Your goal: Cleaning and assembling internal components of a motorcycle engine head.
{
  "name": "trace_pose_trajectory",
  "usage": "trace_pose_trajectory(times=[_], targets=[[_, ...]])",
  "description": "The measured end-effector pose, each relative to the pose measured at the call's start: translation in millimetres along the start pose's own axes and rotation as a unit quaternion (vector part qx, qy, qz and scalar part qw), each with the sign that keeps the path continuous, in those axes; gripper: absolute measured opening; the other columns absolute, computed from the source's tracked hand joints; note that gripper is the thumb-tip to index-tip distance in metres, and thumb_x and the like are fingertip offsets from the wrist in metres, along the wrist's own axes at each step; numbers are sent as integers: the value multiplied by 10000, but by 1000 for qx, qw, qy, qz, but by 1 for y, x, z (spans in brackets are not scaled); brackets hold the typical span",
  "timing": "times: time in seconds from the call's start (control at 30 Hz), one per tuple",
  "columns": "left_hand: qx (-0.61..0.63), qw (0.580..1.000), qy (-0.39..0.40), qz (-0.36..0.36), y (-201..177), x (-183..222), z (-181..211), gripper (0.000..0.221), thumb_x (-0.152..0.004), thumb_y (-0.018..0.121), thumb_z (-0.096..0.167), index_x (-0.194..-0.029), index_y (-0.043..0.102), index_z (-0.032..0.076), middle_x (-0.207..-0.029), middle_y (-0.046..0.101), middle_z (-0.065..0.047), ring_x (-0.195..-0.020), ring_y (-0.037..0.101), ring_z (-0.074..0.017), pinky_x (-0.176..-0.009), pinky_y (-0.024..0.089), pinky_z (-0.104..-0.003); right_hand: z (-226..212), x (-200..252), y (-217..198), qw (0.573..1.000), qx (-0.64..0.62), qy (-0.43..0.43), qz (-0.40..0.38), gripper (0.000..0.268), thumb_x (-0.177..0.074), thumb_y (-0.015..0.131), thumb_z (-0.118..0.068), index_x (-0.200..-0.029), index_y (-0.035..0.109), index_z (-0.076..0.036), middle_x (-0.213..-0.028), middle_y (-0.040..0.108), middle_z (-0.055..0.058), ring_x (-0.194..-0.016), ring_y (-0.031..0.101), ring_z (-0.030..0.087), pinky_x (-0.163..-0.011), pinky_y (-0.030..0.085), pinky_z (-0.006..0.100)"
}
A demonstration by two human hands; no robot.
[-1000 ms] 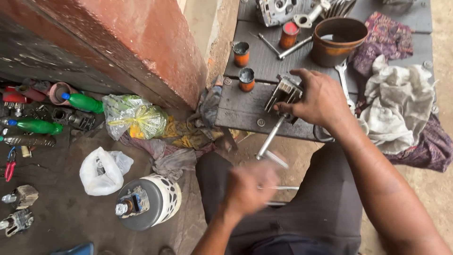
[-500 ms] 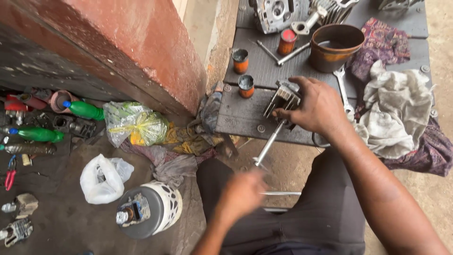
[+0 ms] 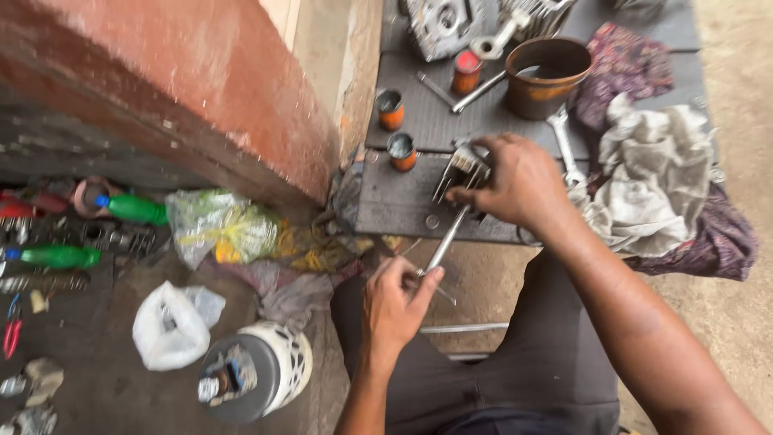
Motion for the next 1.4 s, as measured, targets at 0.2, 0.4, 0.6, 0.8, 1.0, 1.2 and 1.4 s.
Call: trace_pose_trajectory(times=[0.2,0.4,0.6,0.8,1.0,1.2,1.4], targets=[[268,942,-157,-130,82,-16,-13,386,-1002,504,420,-988,728,106,-680,652,-45,-485,520,-146,-461,422,-328,-1,-23,-11,993,25,-2,-114,804,-569,913,-550,-1246,722,-161,-1032,723,193,-1019,691,364,-909,535,472],[573,807,-104,-93,139,-7,4,498,-1075,413,468,-1088,690,54,-769,668,-18,-566,548,-99,-497,453,-265,17,-28,13,994,24,-107,-24,630,-674,857,-428,-1199,724,-108,-1163,662,233,-1061,647,410,-893,530,490],[286,939,-174,-76,99,4,-38,457,-1042,473,458,-1154,753,115,-642,585,-2,-546,555,-87,-485,439,-278,0,-12,16,993,73,36,-81,604,-800,763,-477,-1276,655,-121,-1215,622,196,-1150,614,357,-902,534,530],[93,995,8,32,29,-7,-13,474,-940,704,431,-1240,640,70,-823,638,-25,-571,595,-130,-483,481,-307,4,-5,15,997,62,50,12,716,-794,738,-547,-1344,625,-104,-1265,580,236,-1111,588,399,-846,554,524],[64,985,53,-153,66,36,-2,648,-903,815,478,-1390,604,106,-919,734,-41,-622,656,-134,-609,584,-355,-12,-9,0,988,81,93,-93,1068,-617,853,-673,-1484,526,-142,-1190,582,223,-1162,557,376,-906,541,495],[88,994,-67,6,22,8,-25,641,-967,523,330,-1582,534,150,-824,811,-73,-521,628,-264,-511,524,-436,-10,-3,4,993,80,81,-28,814,-675,841,-607,-1292,645,-114,-1212,649,137,-1158,605,329,-933,533,450],[84,989,-11,-122,32,23,-4,592,-998,568,255,-1570,535,108,-690,671,-195,-570,644,-342,-607,529,-461,-5,-3,9,997,59,52,5,761,-707,830,-586,-1240,678,-64,-1136,694,165,-1121,633,347,-975,487,470]])
Point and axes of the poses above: each hand's wrist, its own x-axis away from the middle knuckle, its own y-axis out of the palm, z = x × y, the point moved 4 cm from there along -x, towards the middle knuckle
